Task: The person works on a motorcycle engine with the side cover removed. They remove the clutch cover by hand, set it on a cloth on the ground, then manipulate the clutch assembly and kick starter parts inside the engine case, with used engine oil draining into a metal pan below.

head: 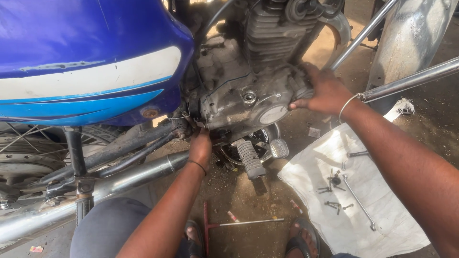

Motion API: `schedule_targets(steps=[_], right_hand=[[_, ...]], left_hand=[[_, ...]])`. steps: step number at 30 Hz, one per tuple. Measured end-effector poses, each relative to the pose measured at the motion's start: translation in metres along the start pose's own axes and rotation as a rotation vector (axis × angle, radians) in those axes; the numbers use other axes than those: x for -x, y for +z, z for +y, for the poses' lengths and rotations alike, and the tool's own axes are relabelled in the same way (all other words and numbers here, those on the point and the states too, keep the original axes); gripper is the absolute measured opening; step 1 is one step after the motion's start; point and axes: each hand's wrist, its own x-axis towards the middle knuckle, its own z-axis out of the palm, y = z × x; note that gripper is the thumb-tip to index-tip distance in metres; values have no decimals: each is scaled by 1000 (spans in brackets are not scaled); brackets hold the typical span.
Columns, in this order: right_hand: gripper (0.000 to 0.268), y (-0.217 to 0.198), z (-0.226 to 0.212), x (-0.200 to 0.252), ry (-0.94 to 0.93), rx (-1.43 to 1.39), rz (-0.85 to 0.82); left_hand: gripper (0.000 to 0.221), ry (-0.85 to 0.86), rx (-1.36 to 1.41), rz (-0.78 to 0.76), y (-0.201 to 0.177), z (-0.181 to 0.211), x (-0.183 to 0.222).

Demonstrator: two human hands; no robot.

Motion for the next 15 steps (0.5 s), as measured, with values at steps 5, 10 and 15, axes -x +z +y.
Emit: schedule_targets(steps=[5, 10, 15], right_hand=[[122, -6, -5, 2, 78, -86, -68], [122, -8, -8, 4, 84, -80, -85], [124, -6, -2, -3, 28, -159, -86]], left_hand=[[55, -19, -10, -9, -2, 0, -1], [53, -22, -9, -6, 1, 9, 9], [49, -54, 39, -10, 3, 14, 14]])
